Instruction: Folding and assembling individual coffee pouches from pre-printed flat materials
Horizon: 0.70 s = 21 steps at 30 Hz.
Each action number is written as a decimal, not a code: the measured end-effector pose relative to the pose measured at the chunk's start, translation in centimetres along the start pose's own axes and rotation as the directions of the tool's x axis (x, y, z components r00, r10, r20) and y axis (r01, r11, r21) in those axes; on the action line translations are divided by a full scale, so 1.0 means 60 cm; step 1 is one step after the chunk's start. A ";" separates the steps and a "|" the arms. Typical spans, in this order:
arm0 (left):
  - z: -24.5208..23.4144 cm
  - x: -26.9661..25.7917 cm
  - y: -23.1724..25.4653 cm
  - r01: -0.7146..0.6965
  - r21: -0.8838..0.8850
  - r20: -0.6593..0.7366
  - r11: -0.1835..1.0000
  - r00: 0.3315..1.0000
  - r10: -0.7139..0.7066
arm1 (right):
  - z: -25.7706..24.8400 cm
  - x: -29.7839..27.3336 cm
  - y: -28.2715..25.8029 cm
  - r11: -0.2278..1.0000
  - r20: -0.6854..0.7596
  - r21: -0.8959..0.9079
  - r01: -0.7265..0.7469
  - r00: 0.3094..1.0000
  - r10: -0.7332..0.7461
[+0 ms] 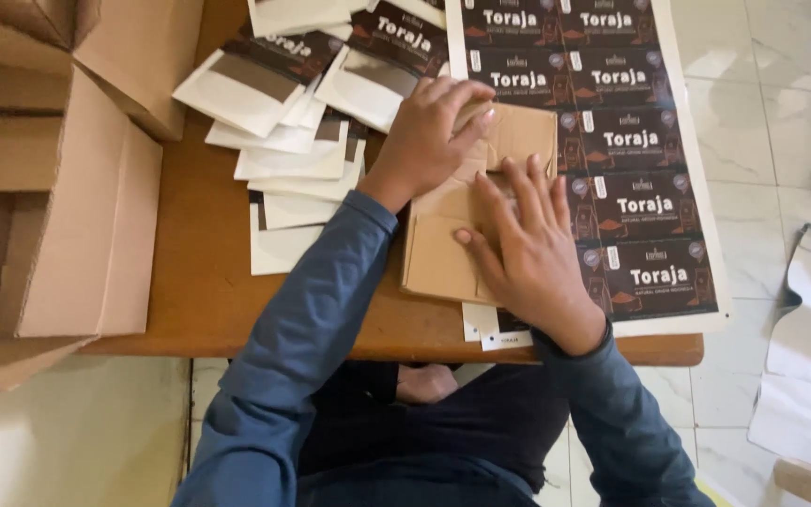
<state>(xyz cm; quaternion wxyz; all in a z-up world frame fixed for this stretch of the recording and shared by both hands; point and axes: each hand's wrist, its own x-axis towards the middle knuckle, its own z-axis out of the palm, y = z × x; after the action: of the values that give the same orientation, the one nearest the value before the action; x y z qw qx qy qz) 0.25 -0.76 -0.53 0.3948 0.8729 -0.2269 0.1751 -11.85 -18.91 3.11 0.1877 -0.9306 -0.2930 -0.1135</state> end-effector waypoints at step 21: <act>0.015 -0.001 -0.013 0.277 -0.105 -0.111 0.955 0.951 -0.288 | 0.039 -0.063 -0.053 0.936 -0.399 0.089 0.340 0.873 -0.280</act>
<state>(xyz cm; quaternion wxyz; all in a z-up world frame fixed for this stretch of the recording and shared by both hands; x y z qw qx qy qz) 0.74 -0.95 -1.59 0.4674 0.8654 -0.0822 0.1609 -16.52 -17.45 0.66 0.2928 -0.8138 -0.4046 -0.2971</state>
